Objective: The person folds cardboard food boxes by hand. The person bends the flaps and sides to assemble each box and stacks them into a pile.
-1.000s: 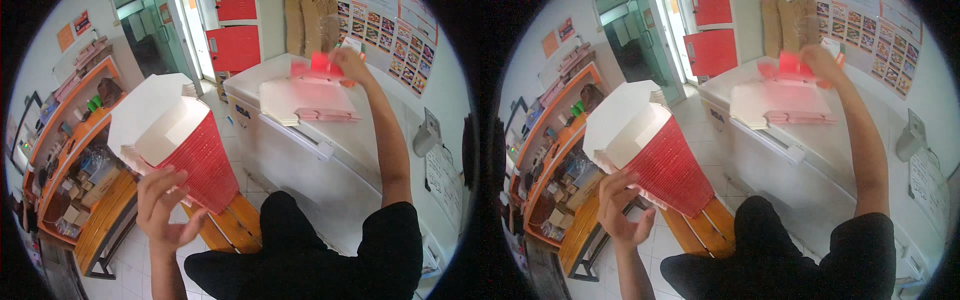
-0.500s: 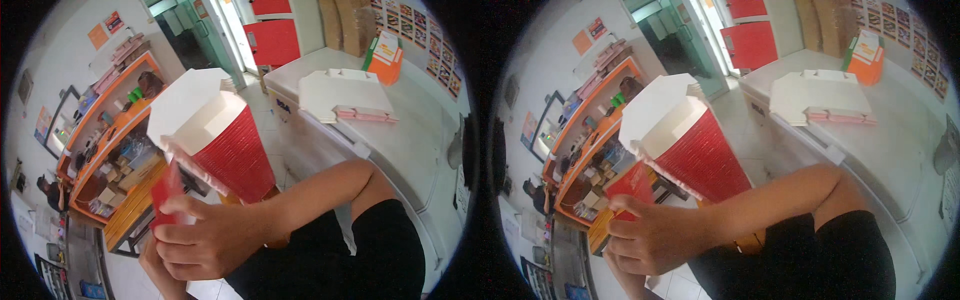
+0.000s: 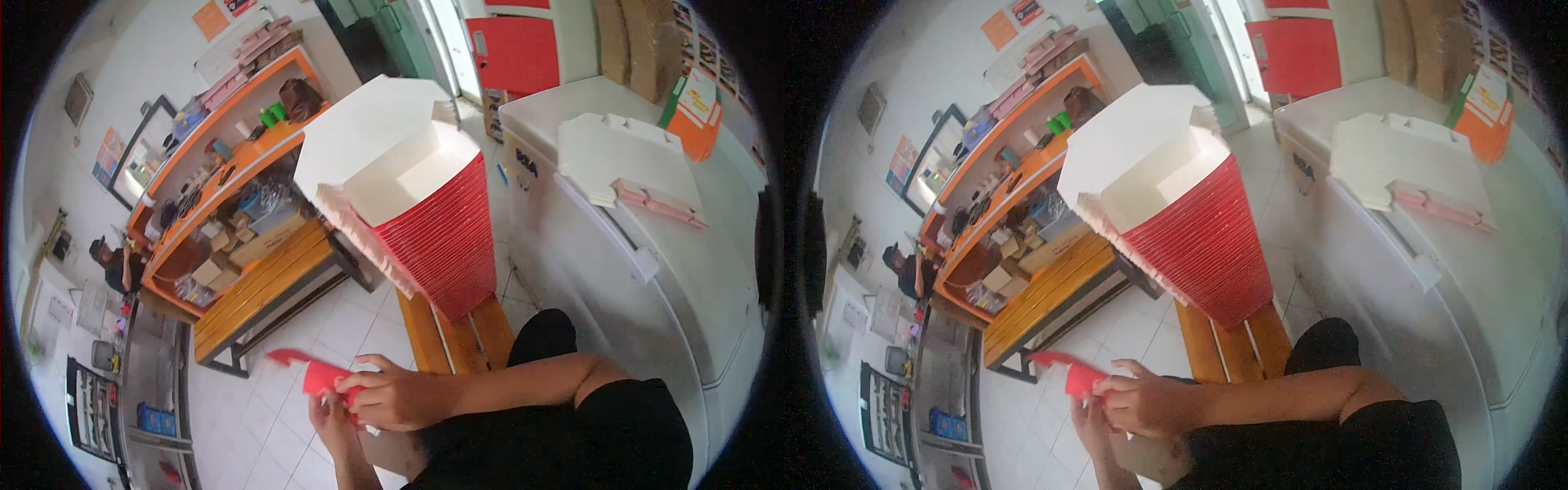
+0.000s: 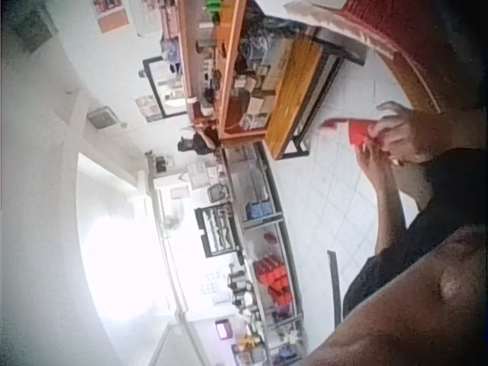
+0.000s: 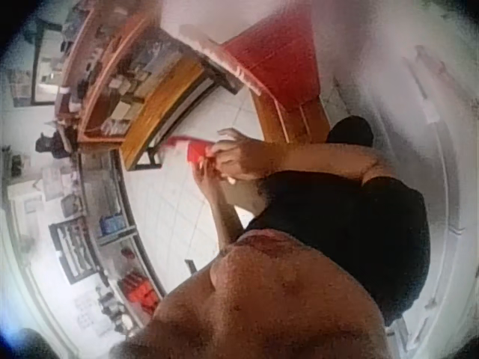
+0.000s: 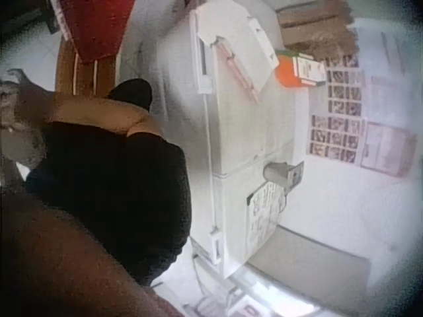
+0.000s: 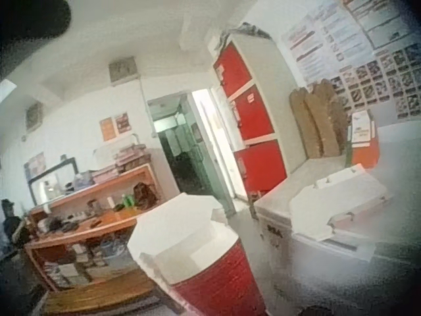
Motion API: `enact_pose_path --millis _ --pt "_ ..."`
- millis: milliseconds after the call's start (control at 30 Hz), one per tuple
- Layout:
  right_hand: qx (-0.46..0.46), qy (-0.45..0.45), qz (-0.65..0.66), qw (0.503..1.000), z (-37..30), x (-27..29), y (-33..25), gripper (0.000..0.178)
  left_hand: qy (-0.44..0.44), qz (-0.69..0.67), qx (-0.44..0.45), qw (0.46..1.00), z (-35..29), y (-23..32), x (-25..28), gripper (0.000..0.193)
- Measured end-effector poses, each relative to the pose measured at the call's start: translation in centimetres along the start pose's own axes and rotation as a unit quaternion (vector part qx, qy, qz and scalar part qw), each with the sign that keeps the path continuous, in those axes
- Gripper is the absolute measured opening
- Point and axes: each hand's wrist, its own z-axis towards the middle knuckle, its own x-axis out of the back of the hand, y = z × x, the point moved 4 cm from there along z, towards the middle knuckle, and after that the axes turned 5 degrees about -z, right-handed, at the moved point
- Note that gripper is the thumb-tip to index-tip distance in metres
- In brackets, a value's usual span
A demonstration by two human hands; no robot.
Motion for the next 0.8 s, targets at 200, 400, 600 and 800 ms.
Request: enact_pose_path --millis 200,400,600,800 --pt "-0.137 0.077 -0.036 0.987 -1.6 0.5 1.4 0.012 -0.018 -0.065 0.069 0.995 -1.9 -2.0 -2.8 0.030" --pt "-0.099 0.024 0.023 0.994 -1.1 2.3 3.9 0.060 -0.252 0.307 0.155 0.905 -0.3 0.0 -0.8 0.049" --pt "-0.127 -0.174 0.170 0.962 -3.3 -1.1 6.3 0.032 -0.099 0.348 0.167 0.917 -1.9 1.9 -1.7 0.029" --pt "-0.233 -0.027 0.146 0.961 -3.2 -0.6 6.5 0.017 -0.039 0.257 0.017 0.965 -2.9 -0.9 1.1 0.011"
